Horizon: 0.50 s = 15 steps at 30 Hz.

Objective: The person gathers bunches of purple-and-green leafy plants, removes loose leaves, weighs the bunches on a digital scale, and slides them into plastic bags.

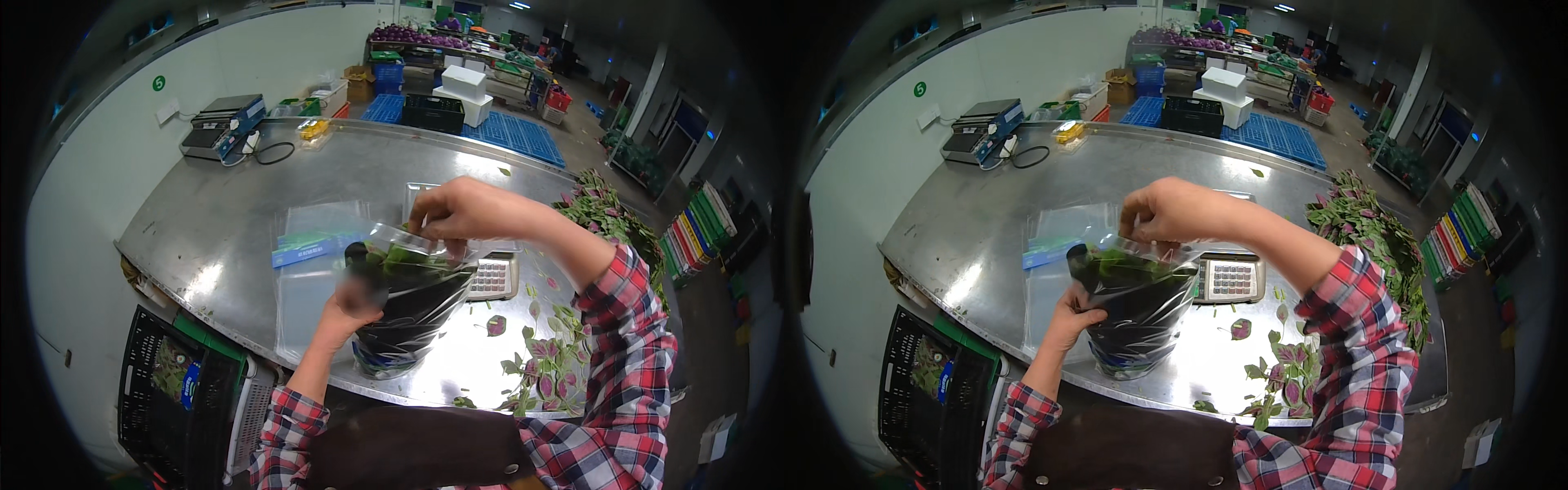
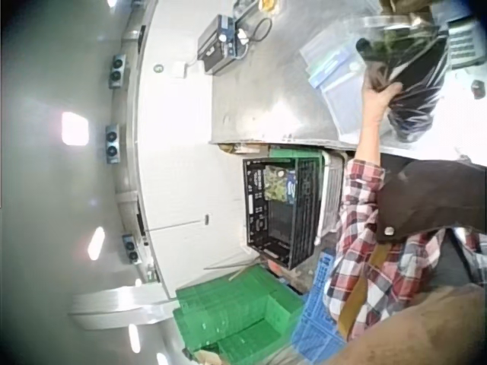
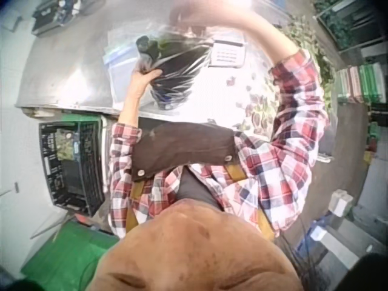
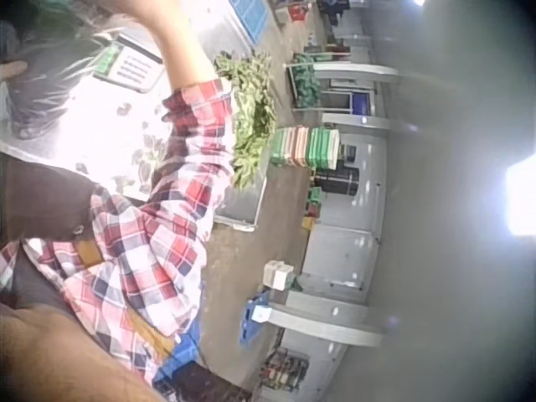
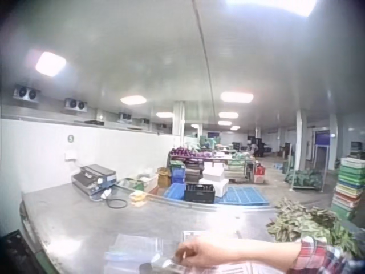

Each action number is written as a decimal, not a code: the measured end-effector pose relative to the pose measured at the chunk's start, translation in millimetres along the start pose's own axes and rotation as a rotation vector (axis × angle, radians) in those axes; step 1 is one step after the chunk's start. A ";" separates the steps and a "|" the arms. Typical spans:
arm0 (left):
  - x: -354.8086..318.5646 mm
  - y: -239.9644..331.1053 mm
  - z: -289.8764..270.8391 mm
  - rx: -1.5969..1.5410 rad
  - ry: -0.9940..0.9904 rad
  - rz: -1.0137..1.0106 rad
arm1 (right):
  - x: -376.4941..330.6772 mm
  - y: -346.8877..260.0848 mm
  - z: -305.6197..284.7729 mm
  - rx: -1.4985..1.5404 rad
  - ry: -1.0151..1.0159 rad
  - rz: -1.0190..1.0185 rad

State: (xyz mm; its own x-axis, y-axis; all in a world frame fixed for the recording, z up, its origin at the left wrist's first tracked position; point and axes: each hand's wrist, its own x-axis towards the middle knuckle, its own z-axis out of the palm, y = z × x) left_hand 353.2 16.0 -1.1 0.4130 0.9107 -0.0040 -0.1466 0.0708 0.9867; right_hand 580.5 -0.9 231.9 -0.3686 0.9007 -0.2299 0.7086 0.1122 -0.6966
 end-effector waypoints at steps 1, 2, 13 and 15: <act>3.4 -2.7 0.2 0.029 0.028 0.037 | 7.4 6.0 2.4 -0.063 -0.051 0.037; 7.9 -5.2 -0.3 0.059 0.059 0.078 | 16.4 7.5 5.7 -0.130 -0.101 0.070; 11.5 -15.1 -23.1 0.069 -0.016 0.189 | 4.8 -14.6 -45.2 -0.548 0.598 -0.582; 19.4 -19.0 -20.5 0.033 0.003 0.093 | -23.0 -16.6 -126.0 -0.445 1.158 -0.679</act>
State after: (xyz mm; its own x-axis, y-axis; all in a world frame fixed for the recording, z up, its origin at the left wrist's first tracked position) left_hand 345.6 40.7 -23.2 0.3966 0.9138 0.0877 -0.1548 -0.0276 0.9876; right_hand 653.1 29.4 334.3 -0.1687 0.4244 0.8896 0.8035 0.5820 -0.1253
